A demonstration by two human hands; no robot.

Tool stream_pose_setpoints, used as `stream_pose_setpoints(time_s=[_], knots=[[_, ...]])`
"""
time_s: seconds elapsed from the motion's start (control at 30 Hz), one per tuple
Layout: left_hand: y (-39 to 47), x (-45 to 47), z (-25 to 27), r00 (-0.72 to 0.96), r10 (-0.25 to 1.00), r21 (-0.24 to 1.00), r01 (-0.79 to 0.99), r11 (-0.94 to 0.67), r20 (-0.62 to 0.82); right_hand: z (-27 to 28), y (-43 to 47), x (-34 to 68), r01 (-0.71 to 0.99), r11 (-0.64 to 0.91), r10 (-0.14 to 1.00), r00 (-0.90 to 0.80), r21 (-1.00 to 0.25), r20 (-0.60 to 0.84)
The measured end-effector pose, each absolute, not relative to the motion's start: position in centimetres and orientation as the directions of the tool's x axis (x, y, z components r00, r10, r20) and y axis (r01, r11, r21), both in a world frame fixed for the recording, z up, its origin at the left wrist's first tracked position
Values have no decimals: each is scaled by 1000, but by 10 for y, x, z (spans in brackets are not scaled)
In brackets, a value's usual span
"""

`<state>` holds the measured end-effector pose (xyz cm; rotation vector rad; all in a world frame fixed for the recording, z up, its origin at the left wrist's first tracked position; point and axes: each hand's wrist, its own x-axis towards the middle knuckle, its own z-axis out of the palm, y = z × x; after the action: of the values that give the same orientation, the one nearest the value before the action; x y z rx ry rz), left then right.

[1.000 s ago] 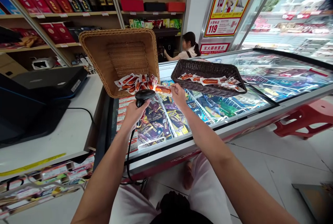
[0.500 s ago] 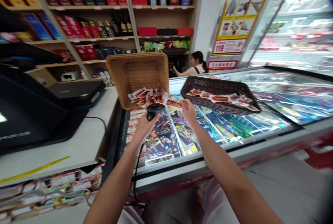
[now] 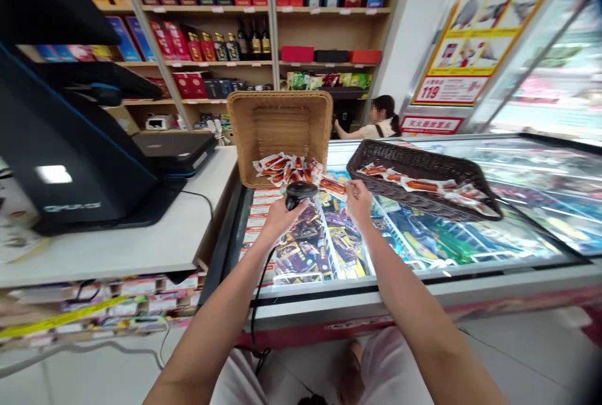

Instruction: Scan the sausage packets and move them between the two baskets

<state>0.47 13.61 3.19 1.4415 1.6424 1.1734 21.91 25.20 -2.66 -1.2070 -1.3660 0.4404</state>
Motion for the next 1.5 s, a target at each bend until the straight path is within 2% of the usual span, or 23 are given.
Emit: stream_pose_setpoints(time_s=[0.63,0.93,1.23,1.4,1.5], knots=[[140,3,37,-197,978,912,409,23,63,-19,249,215,441,415,813,213,-796,542],[141,3,37,-188,982,884,454,116,-32,-21,249,216,535,404,811,166,-742,561],[134,10,48,-206,977,896,423,134,-49,-26,254,219,563,448,786,121,-694,606],[131,13,54,-194,979,914,381,138,-67,-26,254,218,504,480,777,136,-718,615],[135,10,50,-197,978,913,383,143,-70,-25,257,218,316,449,815,239,-835,529]])
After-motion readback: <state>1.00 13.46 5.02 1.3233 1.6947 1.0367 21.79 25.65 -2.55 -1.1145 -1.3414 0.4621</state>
